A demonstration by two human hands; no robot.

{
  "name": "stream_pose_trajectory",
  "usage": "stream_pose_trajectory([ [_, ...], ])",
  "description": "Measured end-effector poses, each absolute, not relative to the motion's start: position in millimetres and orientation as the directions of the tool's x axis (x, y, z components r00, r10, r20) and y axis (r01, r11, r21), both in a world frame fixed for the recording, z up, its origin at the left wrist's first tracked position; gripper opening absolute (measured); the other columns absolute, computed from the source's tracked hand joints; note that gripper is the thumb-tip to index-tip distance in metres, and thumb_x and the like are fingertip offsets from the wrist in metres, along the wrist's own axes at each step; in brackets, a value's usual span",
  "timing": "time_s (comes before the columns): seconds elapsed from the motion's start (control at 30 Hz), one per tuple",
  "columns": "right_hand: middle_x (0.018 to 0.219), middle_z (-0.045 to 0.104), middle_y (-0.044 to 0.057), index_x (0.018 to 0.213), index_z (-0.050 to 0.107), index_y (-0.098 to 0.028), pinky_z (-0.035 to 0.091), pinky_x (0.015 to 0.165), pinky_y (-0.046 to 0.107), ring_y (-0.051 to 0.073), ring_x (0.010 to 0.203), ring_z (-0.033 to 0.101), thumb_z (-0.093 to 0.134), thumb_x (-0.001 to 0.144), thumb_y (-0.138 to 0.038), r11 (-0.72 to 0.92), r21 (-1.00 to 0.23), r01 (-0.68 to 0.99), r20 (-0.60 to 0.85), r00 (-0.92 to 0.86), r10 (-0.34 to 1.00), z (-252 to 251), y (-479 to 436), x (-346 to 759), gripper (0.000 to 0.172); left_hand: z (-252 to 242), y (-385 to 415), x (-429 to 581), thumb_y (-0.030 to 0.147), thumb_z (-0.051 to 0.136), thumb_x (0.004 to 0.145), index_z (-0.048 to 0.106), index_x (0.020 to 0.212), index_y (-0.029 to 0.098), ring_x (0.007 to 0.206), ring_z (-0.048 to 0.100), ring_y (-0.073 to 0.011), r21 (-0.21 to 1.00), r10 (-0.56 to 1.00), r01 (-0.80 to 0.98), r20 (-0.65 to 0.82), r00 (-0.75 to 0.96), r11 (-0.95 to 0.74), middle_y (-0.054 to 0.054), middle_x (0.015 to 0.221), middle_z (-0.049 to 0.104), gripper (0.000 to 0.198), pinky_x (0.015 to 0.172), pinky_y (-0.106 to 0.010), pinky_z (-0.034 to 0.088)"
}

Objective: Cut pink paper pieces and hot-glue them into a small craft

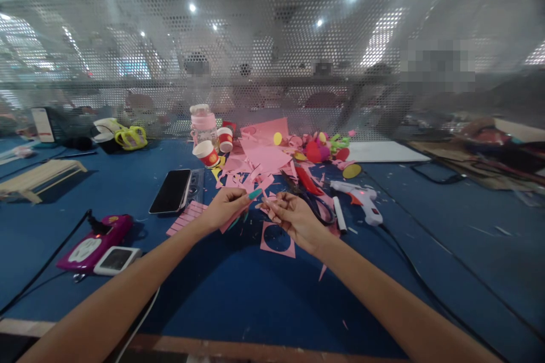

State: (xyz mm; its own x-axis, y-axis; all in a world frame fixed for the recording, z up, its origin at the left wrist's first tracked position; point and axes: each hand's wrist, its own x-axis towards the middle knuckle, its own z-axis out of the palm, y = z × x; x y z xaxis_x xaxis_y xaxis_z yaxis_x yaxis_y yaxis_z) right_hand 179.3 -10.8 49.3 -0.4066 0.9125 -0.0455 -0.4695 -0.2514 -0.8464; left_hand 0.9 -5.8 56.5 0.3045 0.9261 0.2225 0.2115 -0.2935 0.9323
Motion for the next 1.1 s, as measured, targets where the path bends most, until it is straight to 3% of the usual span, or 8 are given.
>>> stream_pose_trajectory([
  [0.23,0.067,0.063,-0.001,0.072,0.043,-0.019,0.044,0.049,0.013,0.010,0.067,0.063,0.076,0.053,-0.015,-0.234,-0.852,-0.468,-0.036,-0.394,0.918,45,-10,179,0.038,52,-4,-1,0.045,0.057,0.070,0.049,0.050,0.015,0.040,0.041,-0.0054,0.969,0.933,0.103,0.181,0.312,-0.223,0.003,0.045,0.046,0.036,0.042,-0.019,0.031],
  [0.43,0.067,0.062,-0.002,0.073,0.041,-0.019,0.044,0.051,0.015,0.009,0.060,0.061,0.077,0.051,-0.015,-0.233,-0.859,-0.456,-0.056,-0.369,0.928,47,-10,178,0.042,50,0,-1,0.043,0.056,0.072,0.057,0.074,0.014,0.059,0.052,-0.0100,0.962,0.931,0.032,0.254,0.262,-0.272,0.000,0.064,0.057,0.028,0.057,-0.021,0.041],
  [0.63,0.051,0.052,-0.010,0.069,0.037,-0.019,0.041,0.046,0.016,0.007,0.050,0.058,0.076,0.054,-0.018,-0.202,-0.883,-0.423,-0.020,-0.397,0.918,44,-13,171,0.042,49,2,4,0.041,0.057,0.071,0.057,0.069,0.012,0.058,0.054,-0.0106,0.958,0.948,0.124,0.226,0.223,-0.257,0.000,0.062,0.058,0.028,0.061,-0.023,0.042],
  [0.93,0.064,0.063,-0.004,0.075,0.033,-0.020,0.040,0.047,0.017,0.008,0.052,0.059,0.076,0.054,-0.023,-0.189,-0.908,-0.375,-0.021,-0.408,0.913,43,-16,167,0.047,43,0,6,0.046,0.050,0.074,0.056,0.060,0.013,0.053,0.050,-0.0102,0.911,0.963,0.319,0.229,0.140,-0.263,0.000,0.055,0.057,0.037,0.052,-0.021,0.036],
  [1.1,0.067,0.063,-0.004,0.075,0.033,-0.021,0.040,0.048,0.017,0.008,0.052,0.059,0.076,0.054,-0.025,-0.193,-0.907,-0.374,-0.028,-0.405,0.914,44,-19,167,0.048,42,-3,8,0.049,0.042,0.078,0.053,0.054,0.013,0.049,0.040,-0.0079,0.850,0.943,0.409,0.298,0.148,-0.333,0.003,0.049,0.046,0.044,0.049,-0.020,0.030],
])
